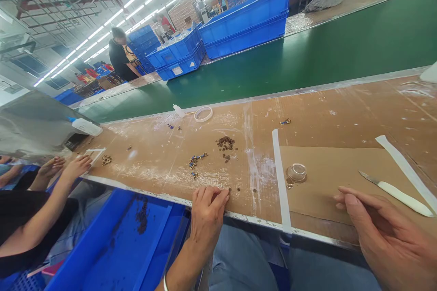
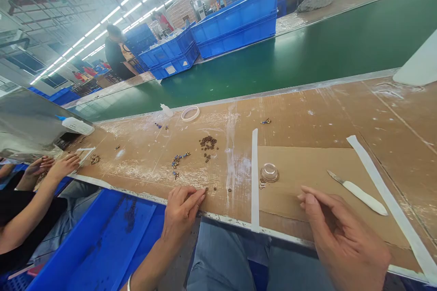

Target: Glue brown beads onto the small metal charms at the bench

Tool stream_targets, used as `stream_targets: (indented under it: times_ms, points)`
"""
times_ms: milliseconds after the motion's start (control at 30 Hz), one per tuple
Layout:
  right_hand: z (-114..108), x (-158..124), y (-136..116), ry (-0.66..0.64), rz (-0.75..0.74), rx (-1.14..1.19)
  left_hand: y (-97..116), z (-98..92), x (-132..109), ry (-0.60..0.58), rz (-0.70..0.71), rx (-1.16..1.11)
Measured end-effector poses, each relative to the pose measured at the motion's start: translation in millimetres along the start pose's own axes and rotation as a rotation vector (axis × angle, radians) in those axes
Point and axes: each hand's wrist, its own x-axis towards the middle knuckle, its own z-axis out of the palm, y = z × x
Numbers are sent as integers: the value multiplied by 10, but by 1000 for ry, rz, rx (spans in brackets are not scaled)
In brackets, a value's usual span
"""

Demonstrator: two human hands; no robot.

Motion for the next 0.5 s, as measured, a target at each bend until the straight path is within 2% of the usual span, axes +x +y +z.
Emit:
stream_targets:
  times_ms: [333, 500]
  points:
    - [-3, -5, -19, 16, -23, -23, 91, -14, 8, -26, -19, -9]
    - [3, -20, -45, 10, -25, -7, -51, -25, -54, -1, -15, 32]
